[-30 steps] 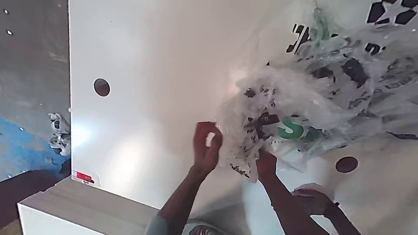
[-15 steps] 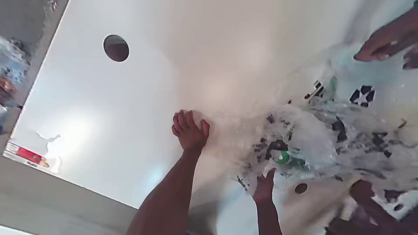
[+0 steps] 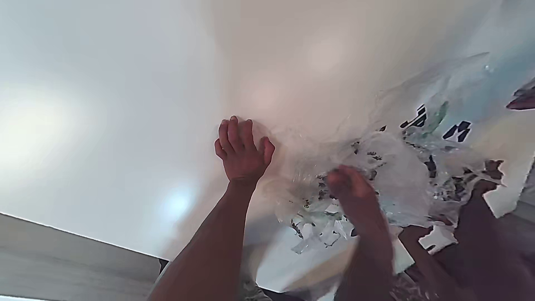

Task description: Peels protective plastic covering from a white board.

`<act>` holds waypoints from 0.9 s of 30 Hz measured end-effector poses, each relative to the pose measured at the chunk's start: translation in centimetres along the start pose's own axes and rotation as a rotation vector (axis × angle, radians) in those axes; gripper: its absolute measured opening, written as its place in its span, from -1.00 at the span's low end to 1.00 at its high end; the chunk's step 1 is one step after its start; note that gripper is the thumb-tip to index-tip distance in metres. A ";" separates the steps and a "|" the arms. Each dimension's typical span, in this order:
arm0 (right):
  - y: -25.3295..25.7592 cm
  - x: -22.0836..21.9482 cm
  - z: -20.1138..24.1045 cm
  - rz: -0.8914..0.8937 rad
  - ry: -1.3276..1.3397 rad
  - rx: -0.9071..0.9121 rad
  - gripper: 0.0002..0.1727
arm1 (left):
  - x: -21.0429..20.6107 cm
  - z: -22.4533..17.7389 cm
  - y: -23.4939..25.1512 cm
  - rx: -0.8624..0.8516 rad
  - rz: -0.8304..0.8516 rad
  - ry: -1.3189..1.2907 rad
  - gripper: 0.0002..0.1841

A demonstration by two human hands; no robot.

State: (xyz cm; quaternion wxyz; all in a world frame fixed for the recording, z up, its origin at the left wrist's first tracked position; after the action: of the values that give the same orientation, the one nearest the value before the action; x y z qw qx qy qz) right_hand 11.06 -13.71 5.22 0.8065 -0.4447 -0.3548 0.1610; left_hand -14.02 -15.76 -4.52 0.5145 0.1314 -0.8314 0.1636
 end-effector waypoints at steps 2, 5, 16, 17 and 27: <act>3.6 -3.4 0.7 -0.194 -0.031 -0.070 -0.13 | 0.0 0.0 0.0 0.001 0.005 0.001 -0.44; 5.7 -6.0 1.8 -0.531 -0.080 -0.023 -0.19 | 0.1 0.0 0.3 0.010 -0.007 0.018 -0.44; 6.6 -5.0 -3.8 -0.276 1.269 0.367 -0.73 | -0.1 -0.1 0.2 0.017 0.018 0.074 -0.41; 6.6 -4.9 -4.0 -0.241 1.392 0.407 -0.59 | -0.2 -0.1 0.1 0.012 0.017 0.081 -0.40; -5.5 10.7 -10.1 -0.169 1.197 0.482 -0.40 | -0.2 -0.3 0.1 -0.032 0.050 0.087 -0.31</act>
State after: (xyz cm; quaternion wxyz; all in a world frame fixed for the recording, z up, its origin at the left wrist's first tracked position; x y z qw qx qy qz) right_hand 25.44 -16.66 10.79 0.9518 -0.2346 0.1682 -0.1036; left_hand -13.78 -15.52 -4.60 0.5481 0.0953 -0.8137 0.1686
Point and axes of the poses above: each hand's wrist, its own y-axis towards the middle knuckle, its own x-axis out of the back of the hand, z = x × y, the point moved 7 cm from there along y, towards the middle knuckle, and after that the axes turned 13 degrees about z, right-handed, at the moved point
